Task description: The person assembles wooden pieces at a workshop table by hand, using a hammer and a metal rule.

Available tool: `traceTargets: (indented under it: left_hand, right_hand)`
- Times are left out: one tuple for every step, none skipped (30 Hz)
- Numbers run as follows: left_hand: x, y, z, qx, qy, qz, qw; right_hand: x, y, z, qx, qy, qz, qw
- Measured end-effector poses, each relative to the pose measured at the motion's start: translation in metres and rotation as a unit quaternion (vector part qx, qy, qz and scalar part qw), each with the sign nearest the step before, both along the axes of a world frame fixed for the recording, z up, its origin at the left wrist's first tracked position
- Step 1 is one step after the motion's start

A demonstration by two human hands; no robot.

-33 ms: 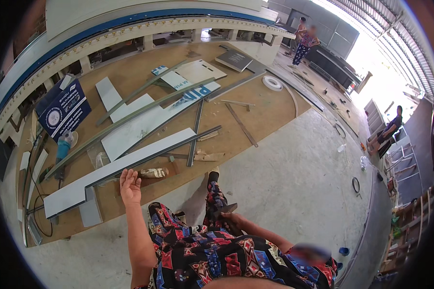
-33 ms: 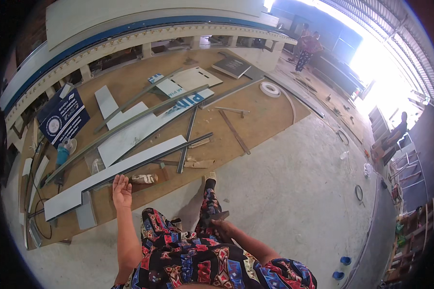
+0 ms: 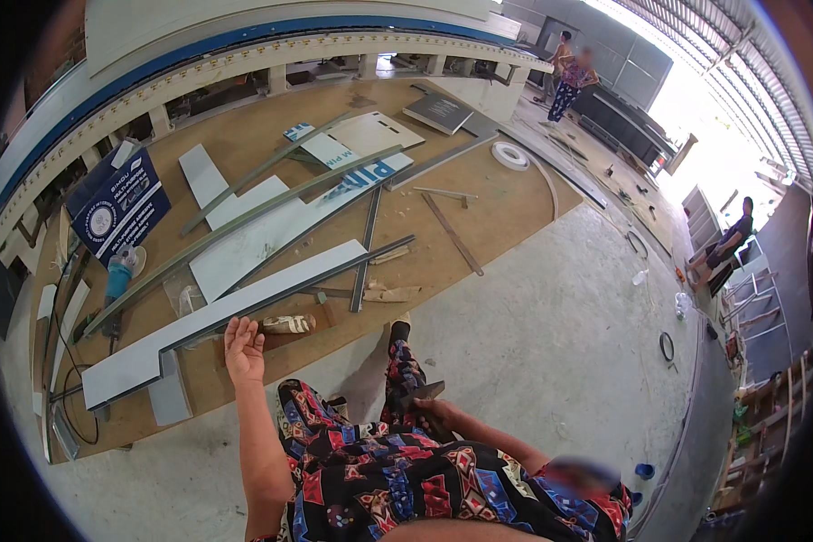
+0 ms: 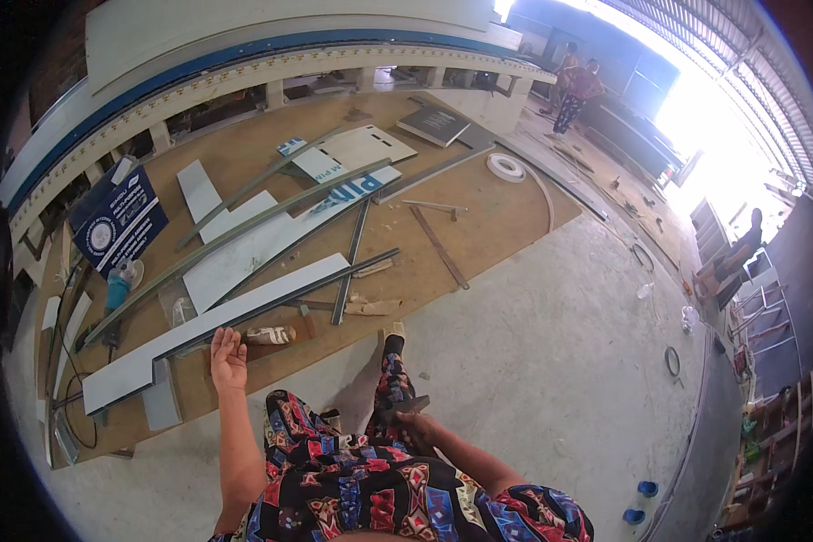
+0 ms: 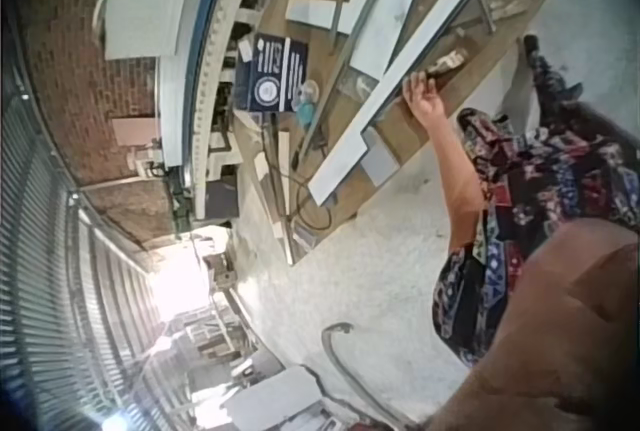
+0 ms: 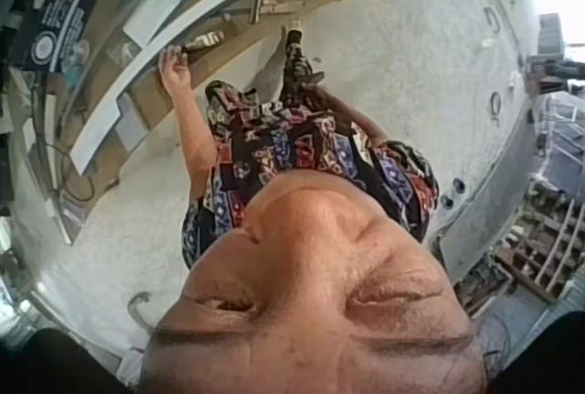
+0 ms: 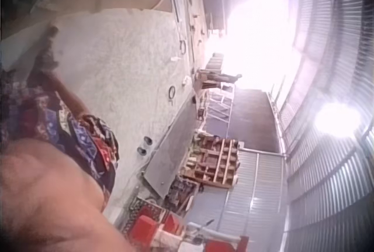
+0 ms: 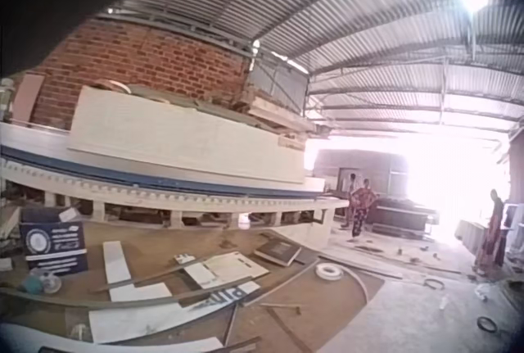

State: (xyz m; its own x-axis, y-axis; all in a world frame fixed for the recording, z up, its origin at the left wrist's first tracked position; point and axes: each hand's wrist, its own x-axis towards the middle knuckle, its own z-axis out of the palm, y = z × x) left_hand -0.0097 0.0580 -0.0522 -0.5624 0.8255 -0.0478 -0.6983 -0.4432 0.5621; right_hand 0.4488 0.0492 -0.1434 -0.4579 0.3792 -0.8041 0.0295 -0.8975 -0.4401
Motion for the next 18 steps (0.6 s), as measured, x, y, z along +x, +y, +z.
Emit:
traceTargets:
  left_hand:
    - [0.002, 0.000, 0.002, 0.004, -0.008, 0.002, 1.000]
    - [0.003, 0.000, 0.004, 0.007, -0.017, 0.005, 1.000]
    - [0.004, 0.001, 0.005, 0.007, -0.017, 0.004, 1.000]
    - [0.003, 0.001, 0.005, 0.014, -0.017, 0.000, 1.000]
    - [0.003, 0.000, 0.006, 0.022, -0.018, -0.003, 1.000]
    - [0.003, 0.000, 0.006, 0.022, -0.017, -0.003, 1.000]
    - [0.003, 0.000, 0.006, 0.021, -0.017, -0.003, 1.000]
    - [0.003, 0.000, 0.006, 0.021, -0.017, -0.002, 1.000]
    - [0.003, 0.000, 0.006, 0.020, -0.017, -0.002, 1.000]
    - [0.003, 0.000, 0.006, 0.020, -0.016, -0.002, 1.000]
    - [0.003, 0.000, 0.005, 0.020, -0.016, -0.002, 1.000]
    - [0.003, 0.000, 0.005, 0.020, -0.015, -0.002, 1.000]
    - [0.003, 0.001, 0.005, 0.015, -0.015, 0.002, 1.000]
    - [0.003, 0.001, 0.006, 0.011, -0.015, 0.005, 1.000]
    - [0.003, 0.001, 0.005, 0.011, -0.014, 0.005, 1.000]
    - [0.003, 0.001, 0.005, 0.007, -0.014, 0.006, 1.000]
    - [0.003, 0.000, 0.004, 0.003, -0.013, 0.008, 1.000]
    - [0.002, -0.001, 0.004, 0.003, -0.012, 0.008, 1.000]
  right_hand:
    - [0.001, 0.000, 0.003, 0.005, -0.001, 0.008, 1.000]
    - [0.001, 0.000, 0.005, 0.005, -0.001, 0.006, 1.000]
    - [0.000, 0.000, 0.007, 0.002, 0.000, 0.004, 1.000]
    - [0.000, 0.000, 0.008, 0.000, 0.001, 0.004, 1.000]
    - [0.001, 0.001, 0.003, 0.000, 0.001, 0.004, 1.000]
    - [0.000, 0.002, 0.001, -0.007, -0.003, 0.004, 1.000]
    - [-0.001, 0.002, 0.002, -0.014, -0.007, 0.004, 1.000]
    - [-0.001, 0.002, 0.002, -0.015, -0.007, 0.005, 1.000]
    - [-0.001, 0.002, 0.003, -0.013, -0.001, 0.006, 1.000]
    - [-0.001, 0.001, 0.004, -0.012, 0.005, 0.006, 1.000]
    - [-0.001, 0.001, 0.004, -0.013, 0.006, 0.006, 1.000]
    - [-0.001, 0.000, 0.005, -0.014, 0.002, -0.002, 1.000]
    - [-0.001, 0.001, 0.003, -0.015, -0.001, -0.009, 1.000]
    - [0.000, 0.001, 0.002, -0.015, 0.000, -0.009, 1.000]
    - [0.000, -0.001, 0.000, 0.011, -0.014, -0.012, 1.000]
    - [-0.002, 0.000, 0.000, 0.037, -0.027, -0.015, 0.999]
    - [-0.007, -0.002, 0.015, 0.037, -0.026, -0.014, 0.999]
    - [-0.010, -0.004, 0.032, 0.091, -0.074, -0.030, 0.993]
